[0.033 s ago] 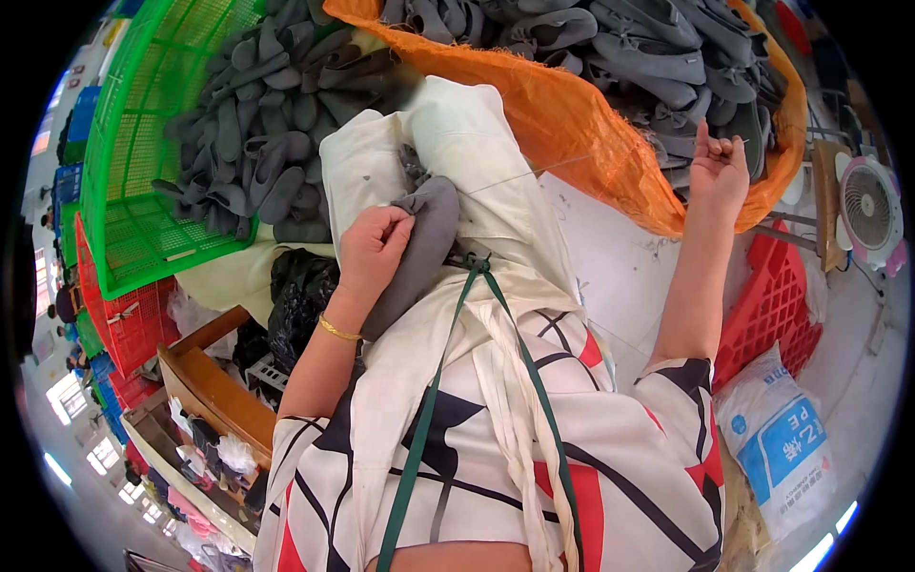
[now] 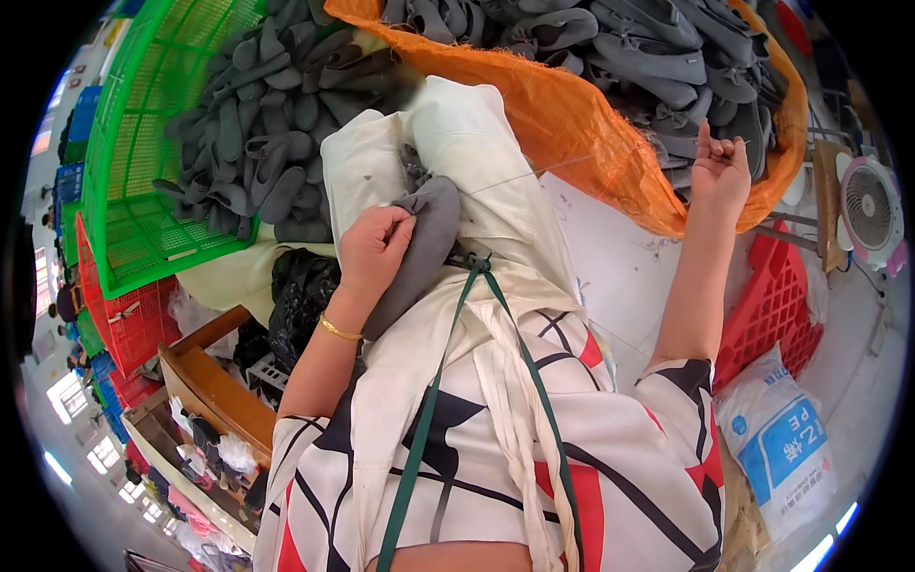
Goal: The person sews a decorative bow onto the toe of a gray slip-on shoe using a needle and thread. They repeatedly pull the thread through the fabric, tie knots, and trim excess thread. After finishing one shoe, they place it into an orange sack and pick up another shoe to continue the process.
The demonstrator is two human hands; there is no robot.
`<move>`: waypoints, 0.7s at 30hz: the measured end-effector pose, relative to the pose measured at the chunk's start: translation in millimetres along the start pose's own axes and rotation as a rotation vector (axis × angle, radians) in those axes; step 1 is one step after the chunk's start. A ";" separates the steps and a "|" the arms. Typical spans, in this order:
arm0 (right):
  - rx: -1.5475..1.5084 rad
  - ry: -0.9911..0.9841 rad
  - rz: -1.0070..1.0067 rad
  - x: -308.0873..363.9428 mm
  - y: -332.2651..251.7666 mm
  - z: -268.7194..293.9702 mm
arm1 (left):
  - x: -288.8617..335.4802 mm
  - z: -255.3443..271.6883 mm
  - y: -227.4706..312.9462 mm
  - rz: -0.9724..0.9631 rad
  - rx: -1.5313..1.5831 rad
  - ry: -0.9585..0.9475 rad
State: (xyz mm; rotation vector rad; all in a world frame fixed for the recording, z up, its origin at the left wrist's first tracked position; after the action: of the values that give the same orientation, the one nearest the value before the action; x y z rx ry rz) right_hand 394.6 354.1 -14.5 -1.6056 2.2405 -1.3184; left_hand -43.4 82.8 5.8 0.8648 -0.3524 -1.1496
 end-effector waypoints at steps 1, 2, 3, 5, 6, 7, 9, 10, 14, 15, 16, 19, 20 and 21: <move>0.007 -0.003 0.008 -1.0 -2.2 1.2 | 0.1 1.2 4.2 -0.056 -0.069 0.016; -0.016 -0.027 -0.023 -1.1 -0.9 2.0 | -0.3 2.5 8.9 -0.116 -0.137 0.030; -0.042 -0.049 -0.051 -1.2 0.3 3.1 | -0.9 3.3 13.7 -0.179 -0.205 0.041; -0.045 -0.144 -0.051 -13.0 -23.3 6.6 | -5.5 -0.9 24.6 -0.287 -0.310 0.030; -0.015 -0.218 -0.054 -22.0 -24.4 9.9 | -5.0 -0.6 30.6 -0.354 -0.353 0.028; -0.003 -0.185 -0.053 -18.6 -19.6 3.9 | -5.2 0.0 33.6 -0.379 -0.384 0.031; -0.065 -0.341 -0.072 13.5 -21.8 -34.0 | -2.4 3.9 34.6 -0.400 -0.371 0.070; -0.057 -0.319 -0.046 30.1 -29.8 -48.2 | -0.1 2.7 32.8 -0.429 -0.401 0.081; -0.010 -0.359 0.046 67.3 -63.5 -73.4 | 0.0 -12.6 34.3 -0.497 -0.446 0.045; 0.012 -0.367 0.065 73.5 -68.8 -77.4 | -2.0 -12.4 34.4 -0.506 -0.491 0.023; 0.018 -0.378 0.073 76.3 -73.3 -76.3 | -3.3 -13.3 37.1 -0.520 -0.479 0.015; 0.020 -0.416 0.053 90.2 -77.2 -84.9 | -4.4 -9.4 31.8 -0.568 -0.454 0.044; 0.073 -0.408 0.065 95.7 -80.0 -87.9 | -4.3 -10.7 29.0 -0.542 -0.486 0.013; 0.083 -0.410 0.069 98.9 -86.3 -90.9 | -5.3 -15.3 28.9 -0.538 -0.476 0.007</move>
State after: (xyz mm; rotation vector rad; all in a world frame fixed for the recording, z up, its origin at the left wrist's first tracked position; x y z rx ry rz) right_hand 366.9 320.9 139.1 -1.5809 1.9495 -0.9464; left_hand -16.9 98.0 18.6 0.5490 0.1776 -1.6403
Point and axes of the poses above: each hand's wrist, its own x-axis away from the middle knuckle, its own z-axis out of the back of the hand, y = z × x, the point moved 6 cm from there along -x, towards the middle knuckle, and after that the axes turned 9 degrees about y, right-handed, at the moved point
